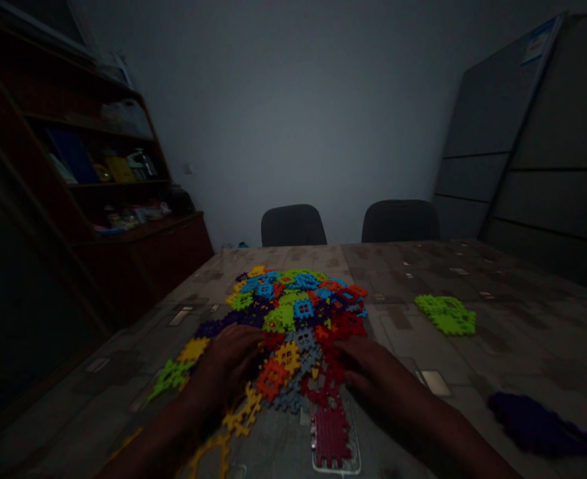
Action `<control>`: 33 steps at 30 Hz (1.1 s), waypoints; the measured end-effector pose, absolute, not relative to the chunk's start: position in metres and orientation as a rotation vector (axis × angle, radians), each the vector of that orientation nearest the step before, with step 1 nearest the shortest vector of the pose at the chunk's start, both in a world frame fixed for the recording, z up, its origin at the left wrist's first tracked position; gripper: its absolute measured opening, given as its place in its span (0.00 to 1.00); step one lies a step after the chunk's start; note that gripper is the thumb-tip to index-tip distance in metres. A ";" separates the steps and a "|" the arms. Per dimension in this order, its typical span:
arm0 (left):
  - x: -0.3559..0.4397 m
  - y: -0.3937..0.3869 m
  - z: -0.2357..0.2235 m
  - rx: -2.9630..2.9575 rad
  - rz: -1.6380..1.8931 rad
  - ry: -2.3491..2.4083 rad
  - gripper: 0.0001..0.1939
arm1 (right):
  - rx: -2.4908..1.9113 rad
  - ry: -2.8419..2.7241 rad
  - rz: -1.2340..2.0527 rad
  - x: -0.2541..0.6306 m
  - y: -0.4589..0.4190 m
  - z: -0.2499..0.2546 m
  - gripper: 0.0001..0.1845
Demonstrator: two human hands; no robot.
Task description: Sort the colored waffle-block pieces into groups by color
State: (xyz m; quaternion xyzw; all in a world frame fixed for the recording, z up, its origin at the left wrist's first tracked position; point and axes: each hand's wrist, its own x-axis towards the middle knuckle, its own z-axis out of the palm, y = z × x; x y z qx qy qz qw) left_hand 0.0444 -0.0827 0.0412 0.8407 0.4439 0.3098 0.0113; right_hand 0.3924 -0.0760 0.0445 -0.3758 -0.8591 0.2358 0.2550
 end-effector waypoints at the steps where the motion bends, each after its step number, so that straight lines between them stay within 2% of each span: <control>1: 0.047 -0.085 0.042 2.631 0.945 1.363 0.14 | -1.041 -2.321 0.584 0.395 -0.071 0.040 0.25; 4: 0.056 -0.095 0.048 2.644 0.791 1.302 0.13 | -1.117 -2.314 0.498 0.402 -0.060 0.024 0.30; 7: 0.065 -0.104 0.057 2.617 0.573 1.295 0.18 | -1.135 -2.346 0.519 0.406 -0.056 0.012 0.35; 10: 0.069 -0.108 0.061 2.583 0.458 1.314 0.22 | -1.098 -2.374 0.578 0.404 -0.055 0.010 0.35; 13: 0.066 -0.104 0.055 2.590 0.464 1.314 0.21 | -1.097 -2.366 0.636 0.401 -0.058 0.014 0.35; 19: 0.059 -0.090 0.030 2.673 0.648 1.210 0.11 | -1.115 -2.359 0.585 0.400 -0.064 0.019 0.39; 23: 0.058 -0.090 0.028 2.696 0.745 1.173 0.11 | -1.105 -2.359 0.586 0.399 -0.065 0.026 0.37; 29: 0.032 -0.086 0.051 2.696 0.983 1.315 0.18 | -1.170 -2.274 0.537 0.390 -0.074 0.040 0.24; 33: 0.012 -0.082 0.066 2.599 1.002 1.410 0.14 | -1.120 -2.260 0.539 0.380 -0.084 0.042 0.21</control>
